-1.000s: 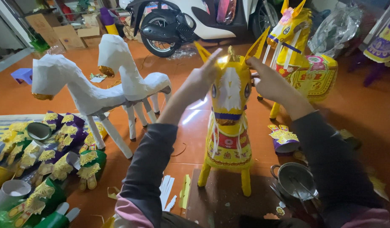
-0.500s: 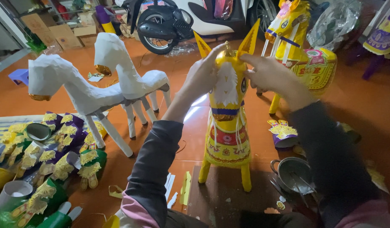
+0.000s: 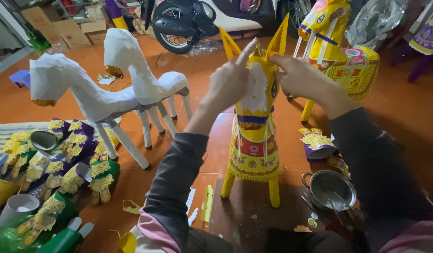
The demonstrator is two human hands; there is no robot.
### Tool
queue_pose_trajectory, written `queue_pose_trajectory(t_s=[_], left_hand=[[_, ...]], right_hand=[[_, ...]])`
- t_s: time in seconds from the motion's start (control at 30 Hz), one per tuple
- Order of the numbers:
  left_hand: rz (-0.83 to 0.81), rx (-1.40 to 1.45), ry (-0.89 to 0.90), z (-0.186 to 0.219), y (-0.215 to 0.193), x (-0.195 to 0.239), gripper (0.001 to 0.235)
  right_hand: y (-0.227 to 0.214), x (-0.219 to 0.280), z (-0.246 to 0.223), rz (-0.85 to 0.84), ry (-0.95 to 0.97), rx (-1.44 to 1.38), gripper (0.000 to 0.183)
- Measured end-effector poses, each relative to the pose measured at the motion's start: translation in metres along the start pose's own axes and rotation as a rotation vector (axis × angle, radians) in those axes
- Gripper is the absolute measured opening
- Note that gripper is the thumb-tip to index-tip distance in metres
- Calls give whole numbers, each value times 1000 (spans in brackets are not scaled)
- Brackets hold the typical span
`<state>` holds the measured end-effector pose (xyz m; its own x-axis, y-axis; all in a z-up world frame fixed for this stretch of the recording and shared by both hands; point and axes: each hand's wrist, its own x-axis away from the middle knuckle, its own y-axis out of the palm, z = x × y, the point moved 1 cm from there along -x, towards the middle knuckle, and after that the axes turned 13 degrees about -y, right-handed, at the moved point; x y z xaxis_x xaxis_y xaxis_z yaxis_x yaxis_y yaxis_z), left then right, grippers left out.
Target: Decorate paper-mache horses by cutting and applying paper strips and stickers.
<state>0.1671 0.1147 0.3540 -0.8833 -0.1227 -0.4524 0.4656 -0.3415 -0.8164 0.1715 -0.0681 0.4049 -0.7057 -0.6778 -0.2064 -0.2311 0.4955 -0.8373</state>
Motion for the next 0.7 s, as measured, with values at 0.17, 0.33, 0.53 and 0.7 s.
queue_pose_trajectory(t_s=[0.17, 0.33, 0.53, 0.7], left_hand=[[107, -380, -123, 25, 27, -6, 69], [-12, -116, -375, 46, 1, -11, 68], [76, -247, -204, 19, 4, -23, 90], [156, -159, -139, 3, 4, -25, 73]], right_hand=[[14, -7, 9, -54, -73, 123, 32], [11, -5, 0, -32, -71, 178, 34], [-9, 12, -26, -97, 88, -13, 56], [-14, 17, -30, -110, 155, -66, 71]])
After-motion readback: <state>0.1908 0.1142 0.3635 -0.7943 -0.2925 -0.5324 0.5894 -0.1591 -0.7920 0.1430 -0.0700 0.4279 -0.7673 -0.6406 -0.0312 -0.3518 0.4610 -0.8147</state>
